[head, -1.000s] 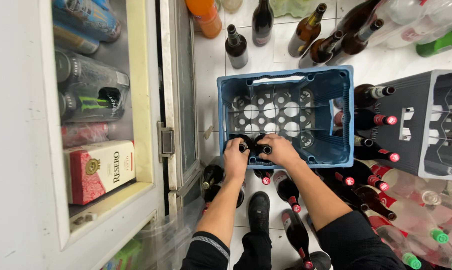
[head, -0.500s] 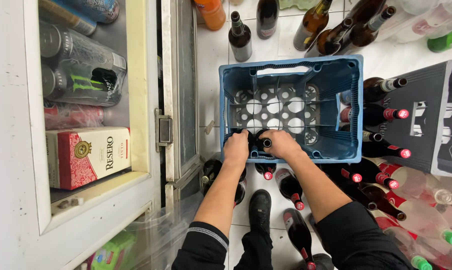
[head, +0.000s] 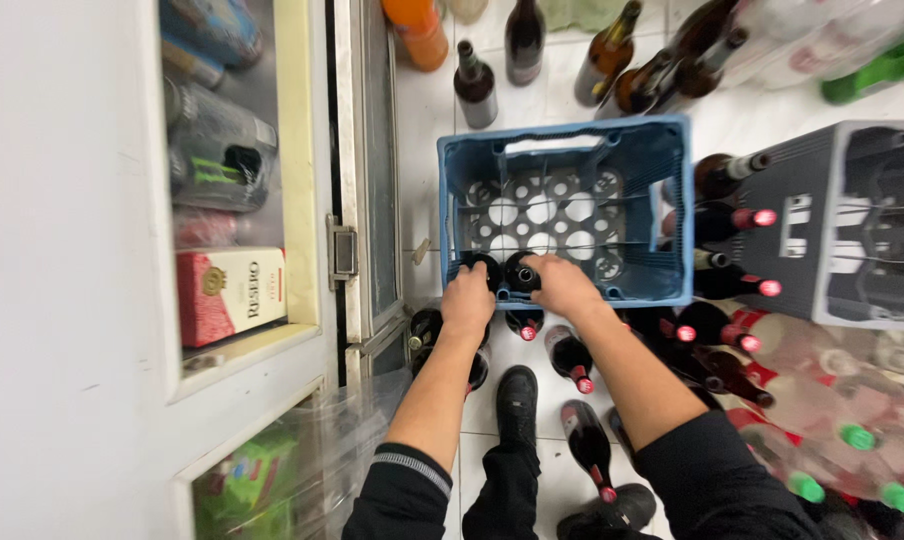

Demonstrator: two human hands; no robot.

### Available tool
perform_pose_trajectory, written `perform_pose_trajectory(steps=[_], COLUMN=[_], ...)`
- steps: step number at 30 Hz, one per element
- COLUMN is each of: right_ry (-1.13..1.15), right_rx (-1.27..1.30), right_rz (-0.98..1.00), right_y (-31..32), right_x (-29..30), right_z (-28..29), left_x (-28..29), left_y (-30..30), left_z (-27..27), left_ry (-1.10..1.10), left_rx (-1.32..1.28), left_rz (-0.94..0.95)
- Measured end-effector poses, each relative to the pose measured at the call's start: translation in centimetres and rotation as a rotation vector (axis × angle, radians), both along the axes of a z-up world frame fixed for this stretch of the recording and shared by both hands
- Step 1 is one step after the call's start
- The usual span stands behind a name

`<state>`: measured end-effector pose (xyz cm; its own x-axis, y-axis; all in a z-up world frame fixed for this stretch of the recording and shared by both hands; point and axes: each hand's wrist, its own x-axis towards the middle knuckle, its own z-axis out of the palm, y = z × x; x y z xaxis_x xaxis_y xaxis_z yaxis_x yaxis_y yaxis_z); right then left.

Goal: The person sorts glass and plastic bottles by hand, picking them up from the floor and placing them into blue and gray plastic crates.

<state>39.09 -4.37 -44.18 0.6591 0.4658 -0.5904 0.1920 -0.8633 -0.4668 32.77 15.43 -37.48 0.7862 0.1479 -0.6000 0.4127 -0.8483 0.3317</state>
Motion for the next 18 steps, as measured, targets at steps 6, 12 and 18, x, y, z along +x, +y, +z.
perform_pose_trajectory(steps=[6,12,18], right_ry=[-0.038,0.109,0.143], right_rx=[0.064,0.08,0.116], right_rz=[-0.117,-0.321,-0.383], right_y=[-4.7,-11.2,-17.8], right_x=[-6.2,-18.8,-34.6], right_z=[13.8,29.4,36.2], left_x=[-5.0,-16.4,-28.0], left_y=[-3.8,-9.7,-16.3], left_z=[17.7,24.6,30.6], left_ry=[-0.027,0.125,0.098], left_rx=[-0.064,-0.096,-0.178], left_rz=[-0.029,-0.209,-0.255])
